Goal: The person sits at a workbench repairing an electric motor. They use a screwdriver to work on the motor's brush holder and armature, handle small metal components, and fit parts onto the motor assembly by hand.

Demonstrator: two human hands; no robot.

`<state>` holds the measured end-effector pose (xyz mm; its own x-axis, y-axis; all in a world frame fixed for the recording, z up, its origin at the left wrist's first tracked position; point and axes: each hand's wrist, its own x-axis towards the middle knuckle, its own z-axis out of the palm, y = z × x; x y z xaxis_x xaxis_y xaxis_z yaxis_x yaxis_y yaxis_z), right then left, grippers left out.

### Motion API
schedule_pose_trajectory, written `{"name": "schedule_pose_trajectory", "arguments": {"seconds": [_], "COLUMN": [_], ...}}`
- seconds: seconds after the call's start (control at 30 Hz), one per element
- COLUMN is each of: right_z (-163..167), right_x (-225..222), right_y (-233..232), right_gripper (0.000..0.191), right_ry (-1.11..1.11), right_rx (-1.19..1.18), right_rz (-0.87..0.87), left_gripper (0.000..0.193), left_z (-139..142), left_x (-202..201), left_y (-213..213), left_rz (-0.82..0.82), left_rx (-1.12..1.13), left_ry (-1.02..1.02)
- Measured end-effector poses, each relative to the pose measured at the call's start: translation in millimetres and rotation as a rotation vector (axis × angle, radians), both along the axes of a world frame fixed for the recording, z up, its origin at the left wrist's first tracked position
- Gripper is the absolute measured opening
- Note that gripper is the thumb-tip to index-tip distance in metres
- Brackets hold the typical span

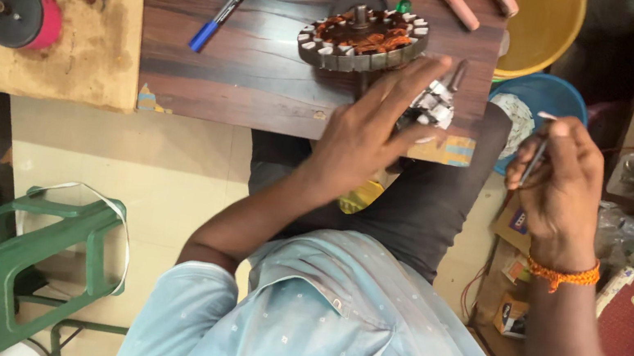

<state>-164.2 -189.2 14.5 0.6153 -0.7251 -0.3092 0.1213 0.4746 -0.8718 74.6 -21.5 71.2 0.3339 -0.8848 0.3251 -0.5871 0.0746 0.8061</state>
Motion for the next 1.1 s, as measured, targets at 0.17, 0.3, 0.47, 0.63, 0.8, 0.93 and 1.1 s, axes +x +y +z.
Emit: {"name": "schedule_pose_trajectory", "arguments": {"seconds": [0.17,0.3,0.47,0.63,0.8,0.93,1.1], "right_z": [-20.9,-31.0,-27.1,-12.5,-4.9,-2.4,-2.9], "right_x": [-29.6,-37.1,-31.4,-14.1,20.2,39.9,43.0], "right_y": [3.8,15.7,29.4,46.0,64.2,64.0,53.5], "right_gripper": [0.027,0.027,0.015,0.008,0.01,0.015,0.012], "right_ry": [-0.207,-0.145,-0.098,0.072,0.038,0.074,-0.02], "right_rx": [0.101,0.0,-0.169,-0.188,-0.108,-0.146,-0.123], "right_rz": [-0.131,-0.192,-0.358,-0.381,-0.185,-0.173,-0.217], "left_gripper": [0.054,0.045,0.052,0.05,0.053,0.055,0.046], "left_z": [22.0,23.1,16.3,7.7,1.8,-12.3,-25.8], "left_x": [33.4,32.1,12.2,3.1,17.3,-7.0,-18.7], "left_y": [2.0,-11.0,-17.3,-6.1,6.3,-0.3,-4.1], "left_rz": [-0.257,-0.237,-0.072,0.045,-0.068,0.063,0.194], "left_rx": [0.02,0.045,0.088,0.041,0.098,0.006,-0.08], "left_ry": [-0.769,-0.85,-0.613,-0.499,-0.343,-0.298,-0.26]}}
